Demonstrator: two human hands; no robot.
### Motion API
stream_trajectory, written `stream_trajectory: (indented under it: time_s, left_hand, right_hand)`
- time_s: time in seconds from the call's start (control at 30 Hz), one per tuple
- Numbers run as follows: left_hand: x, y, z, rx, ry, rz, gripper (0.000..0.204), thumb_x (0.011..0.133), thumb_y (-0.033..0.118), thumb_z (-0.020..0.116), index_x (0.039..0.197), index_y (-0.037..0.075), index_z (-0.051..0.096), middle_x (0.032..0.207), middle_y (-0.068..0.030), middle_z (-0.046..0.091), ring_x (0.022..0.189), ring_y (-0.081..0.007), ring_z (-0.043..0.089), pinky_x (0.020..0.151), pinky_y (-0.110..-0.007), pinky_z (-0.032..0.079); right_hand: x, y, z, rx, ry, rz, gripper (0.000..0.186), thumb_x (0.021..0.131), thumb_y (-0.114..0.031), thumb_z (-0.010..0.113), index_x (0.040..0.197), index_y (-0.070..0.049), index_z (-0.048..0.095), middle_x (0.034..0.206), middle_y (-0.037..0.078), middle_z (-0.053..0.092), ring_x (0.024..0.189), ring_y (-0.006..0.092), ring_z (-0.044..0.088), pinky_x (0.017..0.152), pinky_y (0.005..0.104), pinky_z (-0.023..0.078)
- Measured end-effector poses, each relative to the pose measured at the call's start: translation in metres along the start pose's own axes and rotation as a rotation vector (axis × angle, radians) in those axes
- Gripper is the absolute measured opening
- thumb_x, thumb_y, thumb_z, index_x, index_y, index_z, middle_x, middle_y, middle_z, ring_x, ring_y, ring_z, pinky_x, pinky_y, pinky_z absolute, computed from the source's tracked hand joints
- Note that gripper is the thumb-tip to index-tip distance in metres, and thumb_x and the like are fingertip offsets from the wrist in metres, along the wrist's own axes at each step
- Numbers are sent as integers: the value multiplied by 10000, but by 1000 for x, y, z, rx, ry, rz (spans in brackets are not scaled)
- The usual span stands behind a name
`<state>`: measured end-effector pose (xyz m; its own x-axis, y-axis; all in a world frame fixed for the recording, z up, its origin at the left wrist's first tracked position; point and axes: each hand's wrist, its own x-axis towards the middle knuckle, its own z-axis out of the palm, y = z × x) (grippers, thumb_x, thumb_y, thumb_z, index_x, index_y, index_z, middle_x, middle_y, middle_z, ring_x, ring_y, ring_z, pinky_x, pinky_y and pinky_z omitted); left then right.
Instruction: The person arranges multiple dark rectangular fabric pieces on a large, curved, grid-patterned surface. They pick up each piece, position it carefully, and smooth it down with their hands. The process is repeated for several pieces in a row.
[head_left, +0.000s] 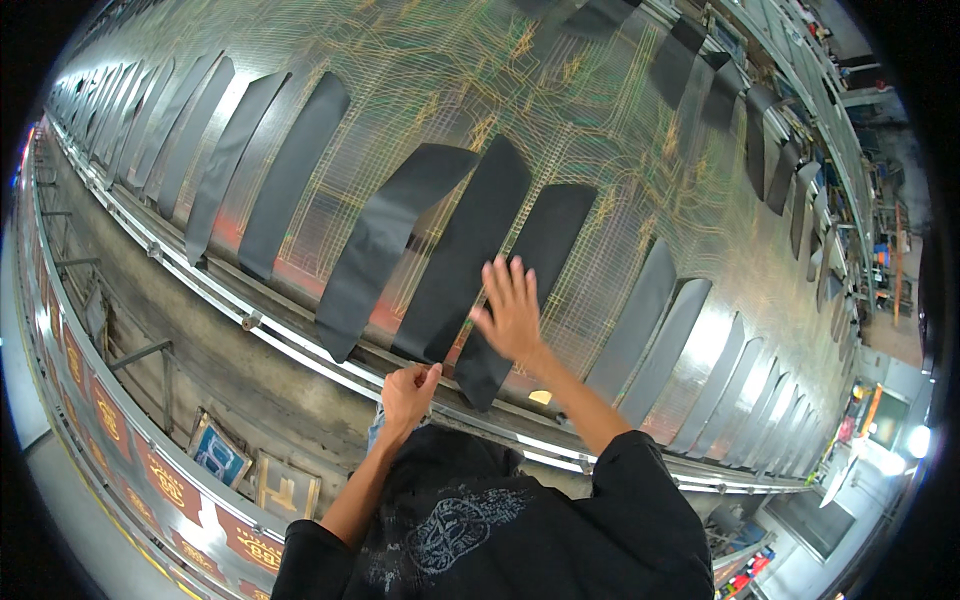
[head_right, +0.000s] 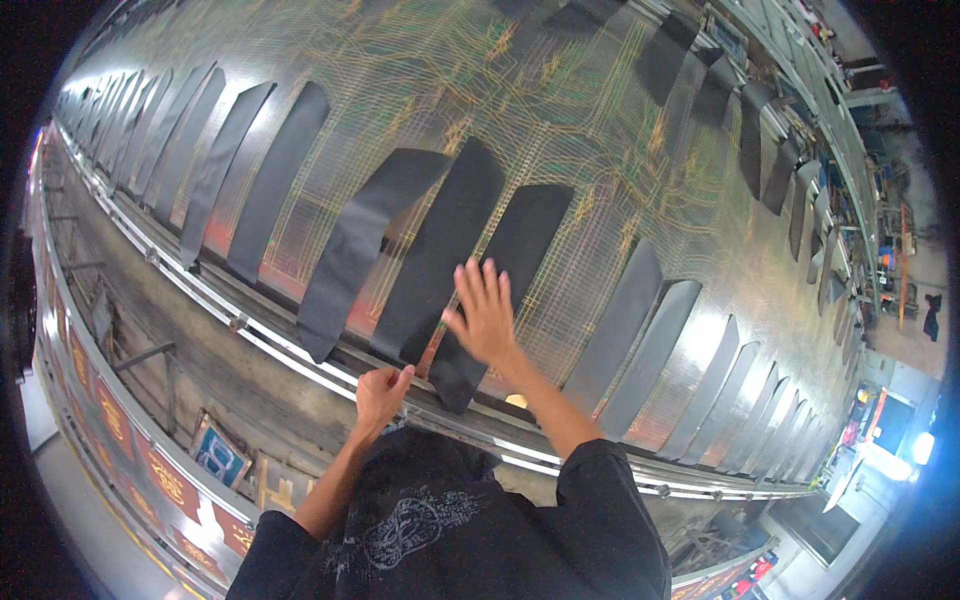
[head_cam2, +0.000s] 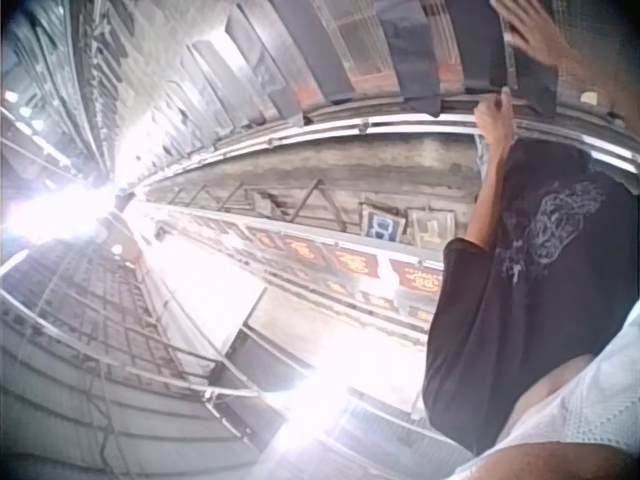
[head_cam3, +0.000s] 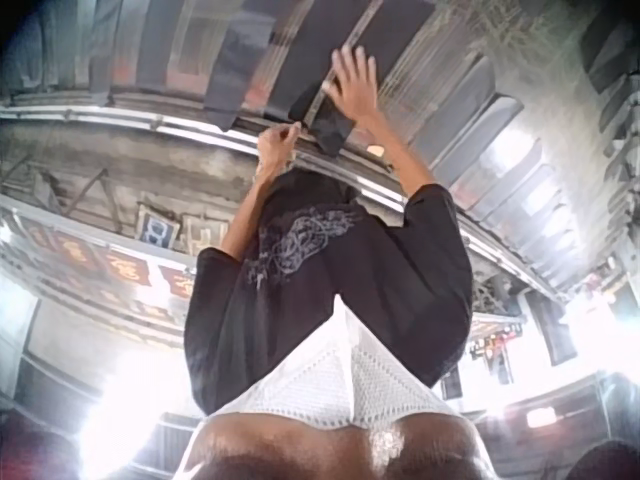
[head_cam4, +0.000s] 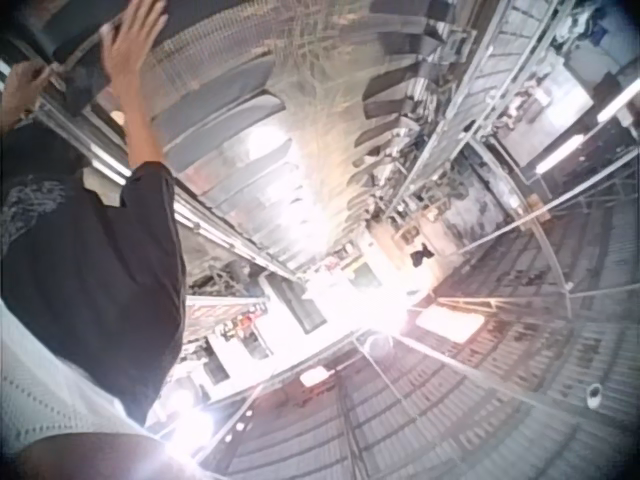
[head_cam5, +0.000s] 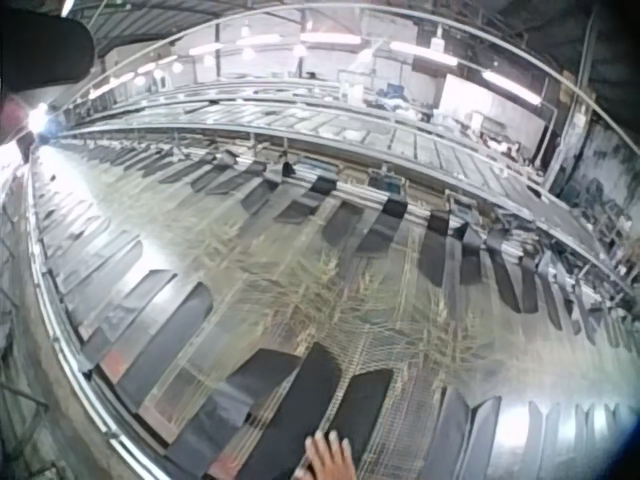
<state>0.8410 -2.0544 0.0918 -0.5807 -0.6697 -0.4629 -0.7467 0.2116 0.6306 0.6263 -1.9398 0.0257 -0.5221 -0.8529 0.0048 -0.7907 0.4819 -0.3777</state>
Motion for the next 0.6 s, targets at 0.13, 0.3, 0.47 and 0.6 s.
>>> stream_trajectory:
  time_s: [0.13,0.3,0.47,0.6]
  left_hand:
    - [7,-19,-16,-133,75,15,428,940,316,717,709,-41,676,572,-126,618,516,-186,575,538,-366,439]
    - [48,-48,-51,-241,367,61,269,933,252,720,919,-17,709,740,-108,677,622,-215,623,631,-356,491]
    - [106,-101,-94,-84,544,-18,489,900,263,742,1274,-22,609,1059,-180,699,685,-206,694,633,-349,550]
    - [119,-98,-132,-187,120,-285,584,835,369,754,1278,2,652,977,-232,744,720,-268,756,672,-410,595]
  right_hand:
    - [-100,-65,22,108,-208,-134,778,1020,-556,451,1589,-41,324,1661,215,255,1544,426,197,1235,593,154]
    - [-114,-81,-3,383,-329,-122,720,1061,-475,438,1584,1,298,1655,225,254,1541,403,215,1251,523,182]
    - [-139,-100,-20,519,-277,104,586,1066,-355,490,1492,39,406,1526,243,438,1456,417,350,1219,485,284]
    - [-147,-117,-2,303,-171,24,529,1049,-308,541,1436,45,461,1424,247,526,1366,425,441,1152,491,369]
